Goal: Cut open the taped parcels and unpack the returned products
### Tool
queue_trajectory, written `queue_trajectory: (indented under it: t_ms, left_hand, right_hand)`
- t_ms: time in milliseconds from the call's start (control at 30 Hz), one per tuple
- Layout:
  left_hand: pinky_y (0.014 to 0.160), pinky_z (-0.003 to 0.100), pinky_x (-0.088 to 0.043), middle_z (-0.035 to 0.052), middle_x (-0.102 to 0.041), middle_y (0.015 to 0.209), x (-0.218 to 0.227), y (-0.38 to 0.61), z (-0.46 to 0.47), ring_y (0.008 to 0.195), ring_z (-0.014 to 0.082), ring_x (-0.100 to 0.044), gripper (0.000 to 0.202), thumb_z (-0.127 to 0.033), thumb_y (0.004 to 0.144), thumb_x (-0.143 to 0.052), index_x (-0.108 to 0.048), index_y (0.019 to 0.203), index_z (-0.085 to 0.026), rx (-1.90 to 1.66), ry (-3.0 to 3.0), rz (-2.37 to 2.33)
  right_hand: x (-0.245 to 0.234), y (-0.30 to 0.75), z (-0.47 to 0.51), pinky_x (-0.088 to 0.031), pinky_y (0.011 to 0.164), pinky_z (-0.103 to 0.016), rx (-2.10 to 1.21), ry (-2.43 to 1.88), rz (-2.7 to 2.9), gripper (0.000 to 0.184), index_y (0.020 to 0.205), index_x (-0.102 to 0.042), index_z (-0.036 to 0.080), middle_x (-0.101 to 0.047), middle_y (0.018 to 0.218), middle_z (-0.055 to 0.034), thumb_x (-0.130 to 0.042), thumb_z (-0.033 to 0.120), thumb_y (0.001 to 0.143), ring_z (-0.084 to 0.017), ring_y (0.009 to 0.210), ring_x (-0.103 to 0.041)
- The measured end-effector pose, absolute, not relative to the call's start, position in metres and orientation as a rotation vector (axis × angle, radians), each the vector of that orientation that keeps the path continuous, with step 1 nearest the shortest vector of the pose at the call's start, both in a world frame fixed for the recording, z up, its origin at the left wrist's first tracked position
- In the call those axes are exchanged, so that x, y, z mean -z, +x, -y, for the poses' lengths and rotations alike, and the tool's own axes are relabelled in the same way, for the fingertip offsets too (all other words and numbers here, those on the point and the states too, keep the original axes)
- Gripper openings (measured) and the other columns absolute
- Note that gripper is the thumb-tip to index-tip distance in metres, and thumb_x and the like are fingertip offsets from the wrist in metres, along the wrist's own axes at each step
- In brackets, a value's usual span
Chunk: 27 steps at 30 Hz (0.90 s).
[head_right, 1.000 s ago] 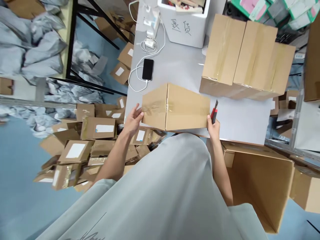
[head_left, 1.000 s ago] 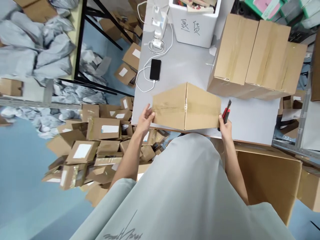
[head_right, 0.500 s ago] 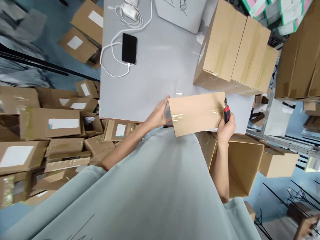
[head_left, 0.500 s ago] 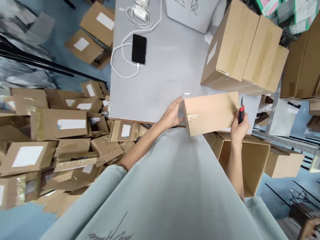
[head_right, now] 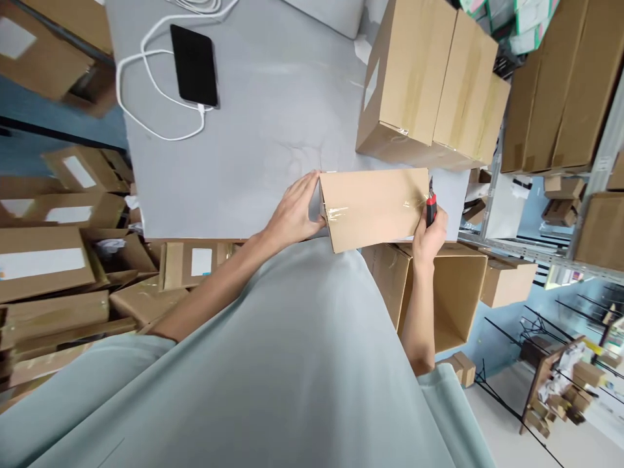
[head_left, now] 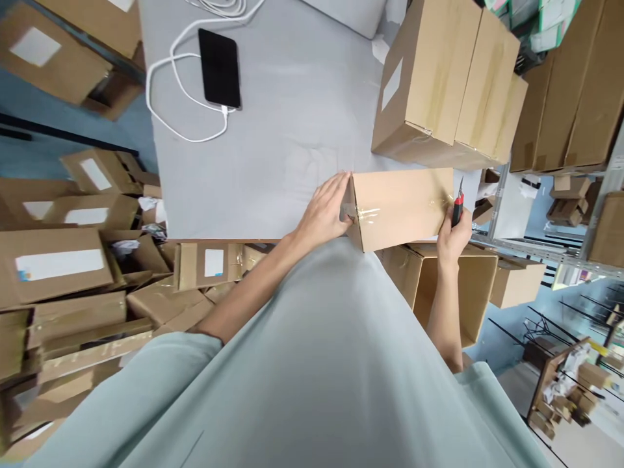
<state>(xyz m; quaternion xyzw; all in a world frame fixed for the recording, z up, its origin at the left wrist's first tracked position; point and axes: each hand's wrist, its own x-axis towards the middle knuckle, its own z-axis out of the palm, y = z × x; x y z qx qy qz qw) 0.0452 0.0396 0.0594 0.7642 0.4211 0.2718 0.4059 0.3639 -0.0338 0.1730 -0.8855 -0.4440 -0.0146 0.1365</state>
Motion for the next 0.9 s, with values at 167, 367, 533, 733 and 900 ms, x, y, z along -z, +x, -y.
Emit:
queue_trajectory:
  t_ms: [167, 367, 533, 733, 900]
  left_hand:
    - [0.141, 0.064, -0.035, 0.0227, -0.042, 0.183, -0.061, 0.044, -0.039, 0.172, 0.0428, -0.037, 0.108, -0.018, 0.081, -0.069, -0.028, 0.181, -0.013, -0.695, 1.942, -1.053]
    - [0.142, 0.064, -0.034, 0.0209, -0.042, 0.183, -0.059, 0.046, -0.039, 0.172, 0.0421, -0.037, 0.105, -0.023, 0.085, -0.068, -0.027, 0.181, -0.014, -0.724, 1.923, -1.035]
    - [0.142, 0.063, -0.033, 0.0214, -0.044, 0.182, -0.057, 0.046, -0.039, 0.172, 0.0423, -0.037, 0.102, -0.029, 0.09, -0.07, -0.027, 0.181, -0.015, -0.738, 1.924, -1.009]
    - [0.141, 0.063, -0.033, 0.0221, -0.044, 0.182, -0.057, 0.047, -0.039, 0.172, 0.0429, -0.038, 0.099, -0.034, 0.093, -0.07, -0.028, 0.18, -0.014, -0.768, 1.912, -0.989]
    - [0.141, 0.064, -0.031, 0.0223, -0.043, 0.182, -0.059, 0.047, -0.04, 0.172, 0.0444, -0.036, 0.098, -0.039, 0.095, -0.069, -0.028, 0.18, -0.014, -0.756, 1.891, -0.965]
  right_hand:
    - [-0.219, 0.313, 0.06, -0.061, 0.102, -0.05, 0.055, -2.566, 1.339, 0.056, 0.155, -0.064, 0.014, -0.073, 0.129, -0.0218, -0.05, 0.047, 0.112, -0.035, 0.118, -0.076]
    - [-0.258, 0.212, 0.091, -0.063, 0.081, -0.032, -0.861, -2.384, 1.652, 0.064, 0.18, -0.04, 0.028, -0.086, 0.109, -0.0073, -0.042, 0.046, 0.119, -0.023, 0.082, -0.079]
    - [-0.25, 0.19, 0.085, -0.06, 0.081, -0.03, -0.955, -2.407, 1.708, 0.061, 0.179, -0.043, 0.027, -0.088, 0.105, -0.0057, -0.042, 0.038, 0.12, -0.023, 0.08, -0.081]
    - [-0.248, 0.184, 0.079, -0.058, 0.079, -0.03, -0.864, -2.515, 1.812, 0.06, 0.179, -0.044, 0.027, -0.088, 0.108, -0.0073, -0.041, 0.035, 0.12, -0.027, 0.087, -0.082]
    - [-0.251, 0.166, 0.077, -0.057, 0.076, -0.031, -0.797, -2.632, 1.878, 0.063, 0.182, -0.036, 0.022, -0.087, 0.108, -0.0106, -0.036, 0.033, 0.12, -0.027, 0.084, -0.08]
